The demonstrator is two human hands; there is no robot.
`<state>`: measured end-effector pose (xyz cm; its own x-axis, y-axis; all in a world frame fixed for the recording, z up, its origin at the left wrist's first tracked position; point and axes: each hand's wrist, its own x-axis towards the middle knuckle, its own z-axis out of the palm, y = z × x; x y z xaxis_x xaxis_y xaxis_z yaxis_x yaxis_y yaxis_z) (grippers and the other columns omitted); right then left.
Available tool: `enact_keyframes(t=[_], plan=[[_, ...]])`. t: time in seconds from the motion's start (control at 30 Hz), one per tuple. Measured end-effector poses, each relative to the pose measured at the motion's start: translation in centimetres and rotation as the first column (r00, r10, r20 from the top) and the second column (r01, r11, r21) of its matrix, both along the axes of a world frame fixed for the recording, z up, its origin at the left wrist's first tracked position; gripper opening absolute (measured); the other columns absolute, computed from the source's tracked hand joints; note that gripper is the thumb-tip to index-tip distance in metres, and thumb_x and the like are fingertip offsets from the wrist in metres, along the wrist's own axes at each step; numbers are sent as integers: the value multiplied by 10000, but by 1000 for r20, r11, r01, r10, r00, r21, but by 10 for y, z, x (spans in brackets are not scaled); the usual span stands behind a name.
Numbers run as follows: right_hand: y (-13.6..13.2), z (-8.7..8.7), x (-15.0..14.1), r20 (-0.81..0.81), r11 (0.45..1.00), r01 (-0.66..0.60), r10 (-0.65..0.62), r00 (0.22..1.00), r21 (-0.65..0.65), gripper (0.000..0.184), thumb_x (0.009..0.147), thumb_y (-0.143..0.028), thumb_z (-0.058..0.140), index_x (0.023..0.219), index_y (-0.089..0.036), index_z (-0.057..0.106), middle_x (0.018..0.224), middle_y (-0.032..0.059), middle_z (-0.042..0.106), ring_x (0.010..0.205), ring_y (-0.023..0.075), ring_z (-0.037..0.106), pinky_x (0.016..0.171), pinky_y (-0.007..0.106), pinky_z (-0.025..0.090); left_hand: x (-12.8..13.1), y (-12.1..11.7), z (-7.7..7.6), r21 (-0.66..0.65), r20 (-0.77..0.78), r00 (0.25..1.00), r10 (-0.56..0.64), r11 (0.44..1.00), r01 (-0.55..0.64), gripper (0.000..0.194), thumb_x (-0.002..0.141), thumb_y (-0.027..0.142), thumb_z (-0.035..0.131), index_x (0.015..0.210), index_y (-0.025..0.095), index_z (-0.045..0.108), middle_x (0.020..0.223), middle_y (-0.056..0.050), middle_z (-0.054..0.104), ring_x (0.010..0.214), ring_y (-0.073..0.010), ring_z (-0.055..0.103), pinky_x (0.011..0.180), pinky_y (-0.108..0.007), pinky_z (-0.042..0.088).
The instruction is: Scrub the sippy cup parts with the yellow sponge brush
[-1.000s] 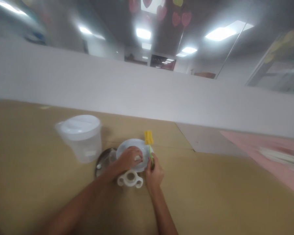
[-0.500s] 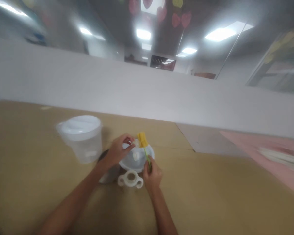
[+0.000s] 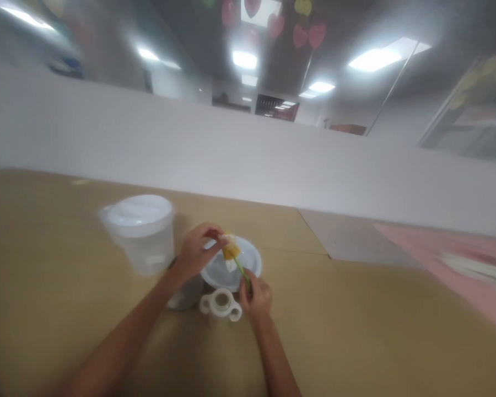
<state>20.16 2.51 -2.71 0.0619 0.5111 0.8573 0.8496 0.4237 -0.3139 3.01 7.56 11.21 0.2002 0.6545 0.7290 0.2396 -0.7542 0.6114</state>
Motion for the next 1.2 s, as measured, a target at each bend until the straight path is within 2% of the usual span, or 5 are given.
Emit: enact_keyframes(t=[0.13, 0.27, 0.47, 0.67, 1.2], plan=[[0, 3, 3, 85, 998, -8, 2, 996, 68, 215, 868, -242, 470, 964, -120, 619, 616, 29, 636, 483, 94, 536, 522, 211, 442, -6, -6, 0, 64, 63, 989, 131, 989, -135, 142, 759, 293, 653, 773, 183, 565, 742, 18, 613, 682, -104, 589, 671, -213, 477], [3, 0, 7, 121, 995, 60, -70, 990, 82, 235, 884, -255, 450, 924, -109, 629, 564, 26, 610, 475, 102, 531, 513, 213, 425, -24, -6, -15, 101, 107, 954, 279, 952, -289, 172, 752, 310, 659, 724, 177, 553, 700, 20, 595, 667, -110, 566, 668, -220, 455], [9, -10, 11, 46, 987, 157, -158, 986, 23, 331, 904, -326, 407, 927, -99, 646, 566, 43, 623, 476, 108, 546, 510, 209, 407, -68, -8, -75, -64, 14, 894, 448, 892, -446, 204, 770, 373, 601, 726, 178, 558, 681, 8, 595, 675, -137, 565, 678, -248, 457], [13, -21, 9, -42, 973, 218, -221, 974, -75, 405, 904, -398, 375, 961, -111, 656, 597, 52, 650, 481, 121, 567, 503, 211, 391, -88, -26, -123, -154, -93, 893, 440, 880, -449, 232, 790, 404, 533, 824, 180, 583, 794, -27, 635, 758, -171, 608, 723, -292, 479], [16, -30, 9, -24, 974, 226, -225, 974, 18, 432, 920, -402, 353, 935, -101, 663, 633, 74, 674, 493, 135, 592, 493, 218, 403, -93, -25, -137, -218, -394, 878, 271, 901, -375, 223, 749, 191, 499, 920, 215, 641, 972, -39, 669, 974, -218, 597, 884, -372, 456]])
